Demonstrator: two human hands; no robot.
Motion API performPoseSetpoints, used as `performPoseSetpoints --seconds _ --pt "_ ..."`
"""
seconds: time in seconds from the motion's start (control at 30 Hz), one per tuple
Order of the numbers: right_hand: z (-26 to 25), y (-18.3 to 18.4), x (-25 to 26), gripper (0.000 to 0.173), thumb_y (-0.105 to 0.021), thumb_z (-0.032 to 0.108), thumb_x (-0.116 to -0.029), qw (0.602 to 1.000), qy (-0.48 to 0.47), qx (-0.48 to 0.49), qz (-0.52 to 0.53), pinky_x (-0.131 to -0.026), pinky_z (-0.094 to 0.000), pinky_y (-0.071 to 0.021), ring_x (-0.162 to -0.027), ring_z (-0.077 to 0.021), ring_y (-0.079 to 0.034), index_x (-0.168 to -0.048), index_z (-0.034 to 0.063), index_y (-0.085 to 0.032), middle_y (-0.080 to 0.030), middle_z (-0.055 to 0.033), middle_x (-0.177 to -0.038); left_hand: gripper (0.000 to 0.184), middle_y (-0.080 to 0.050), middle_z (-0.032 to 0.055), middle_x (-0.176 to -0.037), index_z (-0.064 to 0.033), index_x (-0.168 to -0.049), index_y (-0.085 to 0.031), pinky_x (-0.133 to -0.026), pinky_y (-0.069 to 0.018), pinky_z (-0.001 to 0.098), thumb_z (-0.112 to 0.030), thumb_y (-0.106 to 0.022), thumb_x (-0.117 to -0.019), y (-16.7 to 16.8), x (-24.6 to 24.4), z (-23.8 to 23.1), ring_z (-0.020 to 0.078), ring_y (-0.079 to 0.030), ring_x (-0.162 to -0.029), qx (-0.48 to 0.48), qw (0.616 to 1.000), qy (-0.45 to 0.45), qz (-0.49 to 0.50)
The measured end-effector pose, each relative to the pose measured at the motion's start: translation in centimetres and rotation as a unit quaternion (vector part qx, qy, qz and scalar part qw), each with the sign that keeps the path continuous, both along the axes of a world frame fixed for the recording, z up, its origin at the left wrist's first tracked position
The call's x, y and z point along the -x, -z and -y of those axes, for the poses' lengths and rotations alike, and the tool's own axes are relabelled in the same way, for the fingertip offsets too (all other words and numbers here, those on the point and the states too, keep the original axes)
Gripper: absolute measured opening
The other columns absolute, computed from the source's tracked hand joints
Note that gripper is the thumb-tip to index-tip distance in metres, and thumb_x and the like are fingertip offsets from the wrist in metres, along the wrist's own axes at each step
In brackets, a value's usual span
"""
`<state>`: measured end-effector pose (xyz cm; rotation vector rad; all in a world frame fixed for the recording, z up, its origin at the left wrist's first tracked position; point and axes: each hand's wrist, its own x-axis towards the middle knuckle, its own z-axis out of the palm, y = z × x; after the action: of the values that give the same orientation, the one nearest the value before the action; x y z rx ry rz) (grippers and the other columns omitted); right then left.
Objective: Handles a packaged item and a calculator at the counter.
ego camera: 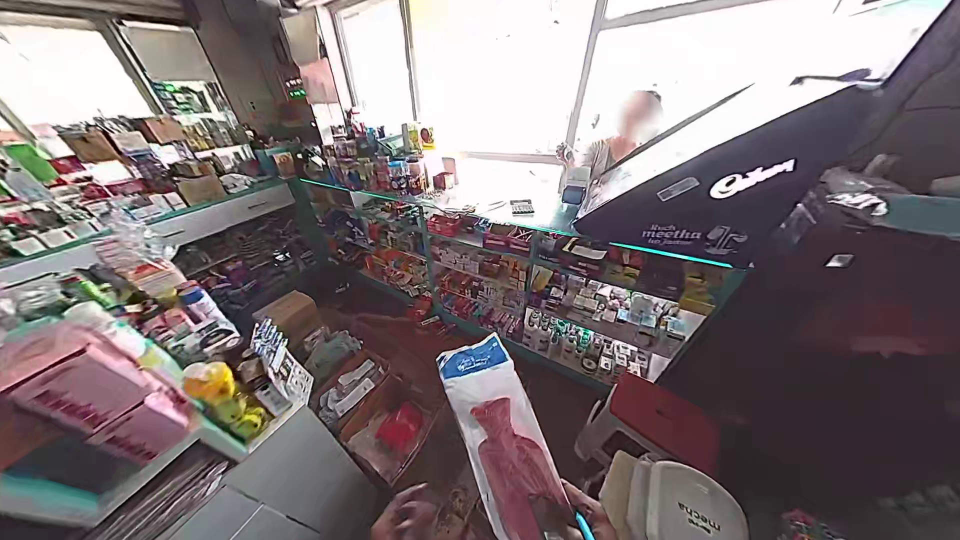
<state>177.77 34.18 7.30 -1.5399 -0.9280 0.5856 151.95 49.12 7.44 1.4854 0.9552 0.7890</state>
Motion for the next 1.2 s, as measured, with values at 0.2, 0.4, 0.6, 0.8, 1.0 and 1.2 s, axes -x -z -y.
performPoseSetpoints --seconds 0.2,0.4,0.6,0.8,1.0,1.2 --pt "-13.1 -1.9 -10.3 0.040 -0.057 0.008 -0.0922 0.989 0.036 0.009 0.141 -0.099 -0.0444 -0.0549 -0.109 -0.0232 -0.071 -0.129 -0.0021 -0.068 -0.074 -0.0135 -0.119 0.106 -0.037 0.0172 -0.161 -0.0010 -0.162 -0.010 -0.114 -0.0470 0.0412 -0.034 -0.079 -0.0878 -3.8 -22.9 -9.5 0.0210 -0.047 -0.143 0.102 0.969 0.166 0.155" --pt "-29.8 -0.3 -21.6 0.032 -0.081 0.026 -0.0853 0.971 -0.098 -0.061 0.211 -0.108 -0.0537 -0.0487 -0.135 -0.0370 -0.056 -0.116 0.0152 -0.079 -0.067 -0.0142 -0.135 0.046 -0.070 0.0158 -0.112 0.0064 -0.133 -0.052 -0.090 -0.0601 0.0365 -0.001 -0.071 -0.0918 -3.9 -38.0 -27.5 0.0183 -0.070 -0.100 0.162 0.973 -0.082 0.145" --pt "-47.6 -3.4 -37.5 0.051 -0.068 0.034 -0.0964 0.987 -0.005 -0.103 0.124 -0.106 -0.0312 -0.0534 -0.124 -0.0153 -0.065 -0.134 -0.0005 -0.065 -0.069 -0.0095 -0.132 0.034 -0.073 0.0143 -0.104 0.0015 -0.130 -0.053 -0.082 -0.0633 0.0396 -0.001 -0.061 -0.0968 -6.4 -43.5 -45.8 0.0214 -0.074 -0.092 0.245 0.942 -0.085 0.213" --pt "-61.0 -4.8 -44.3 0.017 -0.076 0.012 -0.0869 0.949 -0.203 -0.059 -0.234 -0.079 -0.0262 -0.0599 -0.084 -0.0064 -0.071 -0.103 0.0085 -0.075 -0.076 0.0014 -0.092 0.035 -0.075 0.0113 -0.102 -0.0028 -0.122 -0.056 -0.079 -0.0643 0.0388 0.003 -0.061 -0.0889 -6.9 -50.7 -56.9 0.0196 -0.075 -0.089 0.232 0.936 -0.050 0.258" --pt "-69.5 -7.9 -50.7 0.025 -0.067 0.017 -0.0916 0.963 0.088 -0.051 0.250 -0.069 -0.0331 -0.0610 -0.077 -0.0106 -0.073 -0.113 0.0107 -0.079 -0.078 -0.0022 -0.089 0.121 -0.022 0.0093 -0.170 -0.0180 -0.165 0.004 -0.104 -0.0546 0.0446 -0.059 -0.076 -0.0835 -6.9 -61.9 -66.7 0.0256 -0.044 -0.146 0.052 0.973 0.093 0.207" --pt "-75.8 -7.7 -54.6 0.041 -0.067 0.043 -0.0974 0.940 -0.074 -0.024 0.333 -0.100 -0.0379 -0.0565 -0.121 -0.0200 -0.068 -0.126 0.0139 -0.074 -0.071 -0.0074 -0.131 0.037 -0.070 0.0092 -0.110 0.0021 -0.136 -0.047 -0.084 -0.0621 0.0320 -0.007 -0.058 -0.1016 -9.2 -72.5 -74.9 0.0122 -0.071 -0.097 0.195 0.959 -0.015 0.205"
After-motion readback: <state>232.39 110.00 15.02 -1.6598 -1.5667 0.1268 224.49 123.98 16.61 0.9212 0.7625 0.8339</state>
